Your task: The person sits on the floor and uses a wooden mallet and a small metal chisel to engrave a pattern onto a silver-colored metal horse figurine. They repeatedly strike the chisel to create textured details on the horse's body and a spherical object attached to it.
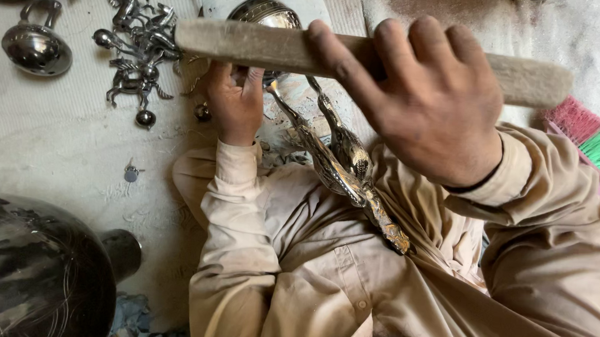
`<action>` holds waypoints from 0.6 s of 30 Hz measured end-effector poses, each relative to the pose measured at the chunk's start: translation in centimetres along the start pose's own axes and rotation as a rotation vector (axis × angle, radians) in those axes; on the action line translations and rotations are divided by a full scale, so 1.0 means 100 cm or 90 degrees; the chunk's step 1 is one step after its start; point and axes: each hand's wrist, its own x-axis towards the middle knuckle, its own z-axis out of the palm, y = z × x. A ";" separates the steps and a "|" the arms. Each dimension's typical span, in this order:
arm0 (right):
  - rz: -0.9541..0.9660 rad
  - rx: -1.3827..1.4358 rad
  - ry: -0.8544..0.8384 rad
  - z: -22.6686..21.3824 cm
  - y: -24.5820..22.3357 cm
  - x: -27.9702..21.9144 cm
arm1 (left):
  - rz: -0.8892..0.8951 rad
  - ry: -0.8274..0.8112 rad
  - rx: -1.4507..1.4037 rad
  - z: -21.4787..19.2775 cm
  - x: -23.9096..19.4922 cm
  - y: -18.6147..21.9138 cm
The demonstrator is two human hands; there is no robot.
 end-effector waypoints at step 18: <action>0.084 0.159 0.027 -0.014 -0.004 -0.003 | 0.042 0.017 0.059 0.000 0.001 0.004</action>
